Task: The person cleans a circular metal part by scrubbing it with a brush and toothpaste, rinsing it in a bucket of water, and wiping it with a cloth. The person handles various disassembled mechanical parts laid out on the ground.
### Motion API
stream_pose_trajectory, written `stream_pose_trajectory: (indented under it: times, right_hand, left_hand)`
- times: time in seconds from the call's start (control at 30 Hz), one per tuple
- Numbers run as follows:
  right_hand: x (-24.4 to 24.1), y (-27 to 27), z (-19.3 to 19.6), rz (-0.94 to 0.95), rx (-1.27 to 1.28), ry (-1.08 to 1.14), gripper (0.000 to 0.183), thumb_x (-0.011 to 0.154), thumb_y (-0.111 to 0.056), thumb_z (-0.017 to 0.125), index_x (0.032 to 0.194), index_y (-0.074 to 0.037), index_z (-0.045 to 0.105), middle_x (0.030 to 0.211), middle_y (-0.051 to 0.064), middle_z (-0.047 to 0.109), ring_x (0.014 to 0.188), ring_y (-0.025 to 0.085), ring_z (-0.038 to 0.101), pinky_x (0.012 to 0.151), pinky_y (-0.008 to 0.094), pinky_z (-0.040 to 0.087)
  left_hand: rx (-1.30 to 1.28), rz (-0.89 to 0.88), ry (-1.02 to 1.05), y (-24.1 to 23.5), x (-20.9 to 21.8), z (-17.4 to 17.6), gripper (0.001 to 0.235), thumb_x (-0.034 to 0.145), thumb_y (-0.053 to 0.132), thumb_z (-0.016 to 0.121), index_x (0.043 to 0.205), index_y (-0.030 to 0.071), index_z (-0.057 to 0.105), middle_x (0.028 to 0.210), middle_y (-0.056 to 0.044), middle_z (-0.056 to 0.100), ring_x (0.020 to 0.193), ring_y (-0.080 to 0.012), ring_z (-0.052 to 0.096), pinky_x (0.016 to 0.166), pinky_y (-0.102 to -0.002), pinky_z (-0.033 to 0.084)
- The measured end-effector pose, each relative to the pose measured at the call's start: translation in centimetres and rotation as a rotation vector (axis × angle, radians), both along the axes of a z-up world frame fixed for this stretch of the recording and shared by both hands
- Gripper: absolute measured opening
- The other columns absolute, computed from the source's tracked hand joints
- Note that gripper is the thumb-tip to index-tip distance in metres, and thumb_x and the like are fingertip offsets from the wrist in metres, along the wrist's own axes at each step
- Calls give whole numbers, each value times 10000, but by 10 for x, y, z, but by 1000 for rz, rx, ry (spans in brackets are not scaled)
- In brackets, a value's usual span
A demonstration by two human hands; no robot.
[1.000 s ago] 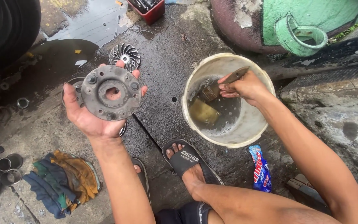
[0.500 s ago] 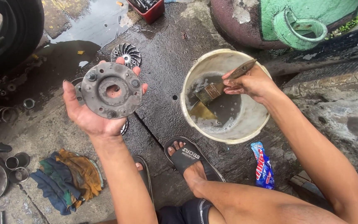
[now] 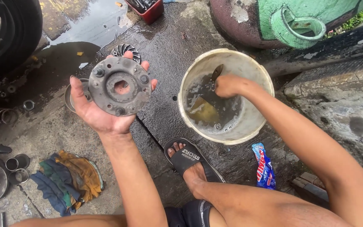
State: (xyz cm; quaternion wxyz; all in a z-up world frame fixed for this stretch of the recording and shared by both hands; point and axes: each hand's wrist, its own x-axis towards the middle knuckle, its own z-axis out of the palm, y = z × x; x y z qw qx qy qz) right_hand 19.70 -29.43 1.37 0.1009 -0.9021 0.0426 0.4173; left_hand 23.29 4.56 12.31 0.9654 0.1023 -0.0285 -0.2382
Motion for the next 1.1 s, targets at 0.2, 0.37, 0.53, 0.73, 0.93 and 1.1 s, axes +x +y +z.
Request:
stream_pose_trajectory:
  times: [0.2,0.37,0.53,0.73,0.93,1.1]
  right_hand:
    - [23,0,-40,-110,151,147,406,996,-229,456,1031,29,767,841,116,681,649,195,552,662,359,500]
    - [15,6,-49,-27,338,22,385,973,-133,394,1000,-21,761,1011,129,741,790,243,645,847,399,529]
    - [26,10,10,-646,757,536,323,1072,-106,380,932,61,619,745,163,620,585,224,574,509,342,486]
    - [89,69,204,-545,650,81,334,1021,42,421,824,160,664,759,251,730,585,302,683,571,371,666]
    - [133,79,179,-127,306,-683,358,1087,-365,532,1087,-101,775,912,78,736,719,227,688,679,406,565]
    - [94,66,180,138,268,-733,192,890,-71,611,834,-1,781,660,162,673,485,292,551,558,416,500]
  left_hand:
    - [-54,-13,-11,-8,-6,-4,719,970,541,544,1472,28,518,1542,-252,445,1511,-531,334,1143,-791,321]
    - [-38,-15,22,-7,-14,-9,689,973,547,527,1456,56,529,1539,-242,452,1506,-526,344,1151,-788,316]
    - [-42,26,60,7,-13,-1,709,959,526,520,1439,5,541,1529,-261,451,1496,-543,334,1097,-780,340]
    - [-40,158,93,30,-11,-4,723,953,499,505,1452,-23,484,1522,-298,438,1479,-576,325,1098,-808,307]
    - [-40,223,168,48,-13,-6,736,951,530,447,1440,-19,480,1553,-293,395,1508,-588,265,1087,-817,270]
    - [-75,265,199,54,-12,-1,784,966,583,380,1464,-17,457,1496,-308,441,1445,-591,331,1068,-819,299]
